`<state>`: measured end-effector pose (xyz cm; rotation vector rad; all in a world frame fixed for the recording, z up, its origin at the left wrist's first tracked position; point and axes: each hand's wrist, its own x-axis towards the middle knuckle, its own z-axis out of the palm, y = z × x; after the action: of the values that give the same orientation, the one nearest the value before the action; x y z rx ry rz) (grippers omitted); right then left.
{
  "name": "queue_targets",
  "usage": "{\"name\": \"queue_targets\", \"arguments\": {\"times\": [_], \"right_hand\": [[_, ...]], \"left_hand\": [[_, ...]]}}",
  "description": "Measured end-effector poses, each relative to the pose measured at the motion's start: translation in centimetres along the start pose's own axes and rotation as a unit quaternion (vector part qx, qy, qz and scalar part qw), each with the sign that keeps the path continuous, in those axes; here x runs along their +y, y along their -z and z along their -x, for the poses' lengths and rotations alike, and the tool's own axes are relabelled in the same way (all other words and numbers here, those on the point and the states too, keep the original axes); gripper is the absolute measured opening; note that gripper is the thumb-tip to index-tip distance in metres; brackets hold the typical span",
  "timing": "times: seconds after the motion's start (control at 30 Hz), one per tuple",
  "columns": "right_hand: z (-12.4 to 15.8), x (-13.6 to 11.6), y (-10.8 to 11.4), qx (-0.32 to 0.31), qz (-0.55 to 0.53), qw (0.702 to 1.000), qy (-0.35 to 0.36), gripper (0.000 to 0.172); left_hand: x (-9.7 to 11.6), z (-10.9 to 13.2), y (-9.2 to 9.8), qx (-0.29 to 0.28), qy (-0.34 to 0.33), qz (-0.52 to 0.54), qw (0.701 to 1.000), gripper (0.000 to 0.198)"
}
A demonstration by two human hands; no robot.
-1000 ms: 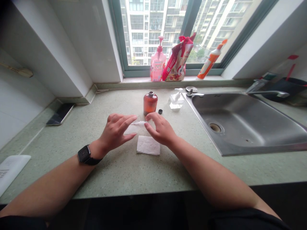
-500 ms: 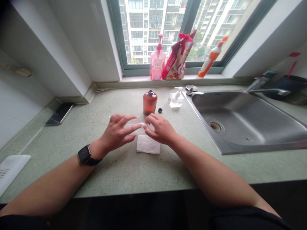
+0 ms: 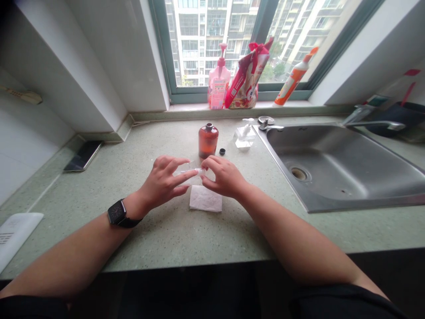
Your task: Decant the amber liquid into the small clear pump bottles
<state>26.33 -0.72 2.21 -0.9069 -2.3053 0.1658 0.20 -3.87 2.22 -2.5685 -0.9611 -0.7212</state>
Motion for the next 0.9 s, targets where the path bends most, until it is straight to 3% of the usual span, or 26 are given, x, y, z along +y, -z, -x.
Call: {"name": "queue_targets", "arguments": {"times": [0.27, 0.5, 0.77, 0.9], "right_hand": [[-0.03, 0.06, 0.43, 0.021, -0.006, 0.998, 0.056, 0.021], [-0.14, -0.25, 0.80, 0.002, 0.016, 1.000, 0.024, 0.007], [0.09, -0.11, 0.23, -0.001, -0.028, 0.999, 0.046, 0.023], [-0.06, -0.41, 0.62, 0.020, -0.012, 1.000, 0.009, 0.014]], "left_hand": [[-0.31, 0.14, -0.21, 0.016, 0.000, 0.007, 1.000, 0.049], [-0.34, 0.11, -0.20, 0.014, -0.011, 0.010, 1.000, 0.050], [-0.51, 0.17, -0.41, 0.008, -0.003, 0.023, 1.000, 0.050], [-0.49, 0.14, -0.24, 0.013, 0.001, 0.025, 1.000, 0.047]]}}
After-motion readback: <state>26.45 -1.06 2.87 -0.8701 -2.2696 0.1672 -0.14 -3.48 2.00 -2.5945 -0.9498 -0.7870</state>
